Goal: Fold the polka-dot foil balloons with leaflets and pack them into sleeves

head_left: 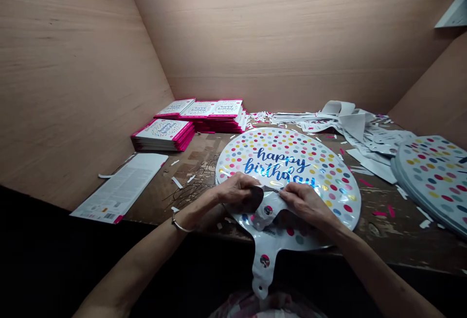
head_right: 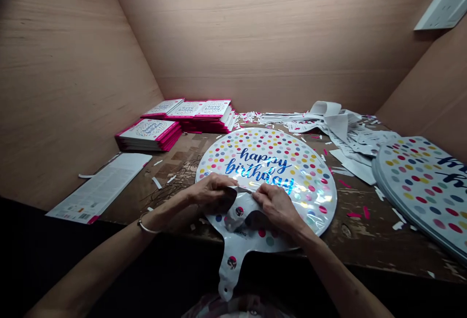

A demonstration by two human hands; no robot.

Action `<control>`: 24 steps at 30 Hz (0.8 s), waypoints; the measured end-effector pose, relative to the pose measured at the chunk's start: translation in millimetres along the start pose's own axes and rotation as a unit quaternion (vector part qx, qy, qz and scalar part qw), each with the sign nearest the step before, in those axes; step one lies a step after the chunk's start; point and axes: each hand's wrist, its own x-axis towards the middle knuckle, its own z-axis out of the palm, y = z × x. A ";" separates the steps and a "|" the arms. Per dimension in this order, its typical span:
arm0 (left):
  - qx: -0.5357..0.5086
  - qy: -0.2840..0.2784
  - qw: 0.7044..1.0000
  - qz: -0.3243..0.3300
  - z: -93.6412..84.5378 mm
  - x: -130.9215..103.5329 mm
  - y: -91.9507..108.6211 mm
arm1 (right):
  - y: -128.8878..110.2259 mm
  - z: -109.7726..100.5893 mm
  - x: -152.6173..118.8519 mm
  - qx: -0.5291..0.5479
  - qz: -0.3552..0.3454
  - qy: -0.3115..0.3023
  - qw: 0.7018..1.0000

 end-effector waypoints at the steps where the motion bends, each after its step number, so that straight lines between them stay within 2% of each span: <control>1: 0.006 0.033 0.999 -0.014 2.5 0.5 1.0 | -1.2 -5.3 0.9 0.010 -0.003 -0.001 1.000; 4: 0.026 0.105 0.994 -0.035 10.8 6.3 2.6 | 2.9 -17.2 -8.1 0.008 -0.078 0.026 0.997; 7: 0.032 0.133 0.990 -0.029 11.2 7.0 2.6 | 25.1 -24.6 -30.2 -0.083 -0.188 0.069 0.976; 10: 0.061 0.116 0.991 0.027 3.9 -8.3 -5.5 | 62.2 -28.8 -54.1 -0.190 -0.235 0.119 0.946; 14: 0.190 0.080 0.968 0.142 -6.6 -41.7 -34.0 | 105.2 -31.2 -74.3 -0.189 -0.258 0.164 0.933; 16: 0.206 0.112 0.962 0.138 -11.7 -51.0 -46.8 | 114.6 -32.5 -77.0 -0.164 -0.236 0.174 0.942; 19: 0.158 0.189 0.968 0.040 -21.2 -44.2 -50.7 | 112.7 -39.5 -67.7 -0.104 -0.147 0.182 0.967; 22: 0.127 0.233 0.963 -0.051 -33.5 -19.0 -39.2 | 101.0 -56.4 -37.2 -0.065 -0.029 0.162 0.984; 24: 0.124 0.227 0.965 -0.053 -41.8 -2.6 -32.0 | 95.3 -70.1 -7.2 -0.075 0.020 0.147 0.986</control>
